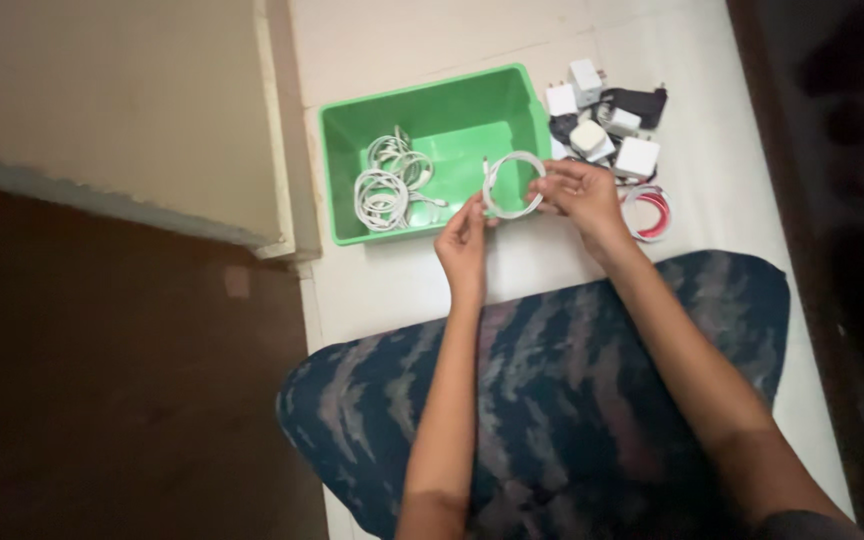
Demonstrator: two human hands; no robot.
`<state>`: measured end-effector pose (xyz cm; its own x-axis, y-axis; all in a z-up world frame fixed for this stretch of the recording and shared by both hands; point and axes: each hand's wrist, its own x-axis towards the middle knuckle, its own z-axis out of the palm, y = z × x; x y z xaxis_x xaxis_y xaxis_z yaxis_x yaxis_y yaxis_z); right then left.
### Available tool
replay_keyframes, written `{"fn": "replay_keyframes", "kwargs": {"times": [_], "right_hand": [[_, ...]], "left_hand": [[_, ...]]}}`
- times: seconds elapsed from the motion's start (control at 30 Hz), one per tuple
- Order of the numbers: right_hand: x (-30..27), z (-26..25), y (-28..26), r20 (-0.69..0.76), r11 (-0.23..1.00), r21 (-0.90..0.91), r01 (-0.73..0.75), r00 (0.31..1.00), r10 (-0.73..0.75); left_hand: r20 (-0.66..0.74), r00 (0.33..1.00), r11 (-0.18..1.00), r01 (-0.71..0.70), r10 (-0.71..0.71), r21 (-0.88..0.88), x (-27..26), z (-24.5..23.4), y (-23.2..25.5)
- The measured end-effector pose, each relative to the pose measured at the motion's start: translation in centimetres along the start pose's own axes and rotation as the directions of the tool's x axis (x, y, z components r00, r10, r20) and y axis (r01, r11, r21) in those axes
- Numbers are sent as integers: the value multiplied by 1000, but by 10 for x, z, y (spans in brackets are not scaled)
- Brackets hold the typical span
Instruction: The person sits on the floor and sorts a green bin of tangled cables and chargers. They remove each item, separate chargers from cables, and place them into distinct piles on the floor. The bin is emptied and set aside as the sorting continues.
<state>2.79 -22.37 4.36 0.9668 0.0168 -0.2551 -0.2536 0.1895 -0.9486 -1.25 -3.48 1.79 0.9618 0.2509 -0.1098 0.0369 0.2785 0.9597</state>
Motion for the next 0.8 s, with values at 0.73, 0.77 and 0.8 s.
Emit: {"fn": "replay_keyframes", "kwargs": {"times": [0.73,0.77,0.8], "right_hand": [[21,-225,54,-344,754,-589,-292,934,93],[22,-225,57,-344,749,-592,-299,933,100],[24,-224,59,-344,743,-595,-306,933,108]], "left_hand": [[-171,980,832,6,107,554,1,9,8],[-165,978,839,-19,129,543,1,7,7],[-169,979,841,-3,112,541,2,6,6]]}}
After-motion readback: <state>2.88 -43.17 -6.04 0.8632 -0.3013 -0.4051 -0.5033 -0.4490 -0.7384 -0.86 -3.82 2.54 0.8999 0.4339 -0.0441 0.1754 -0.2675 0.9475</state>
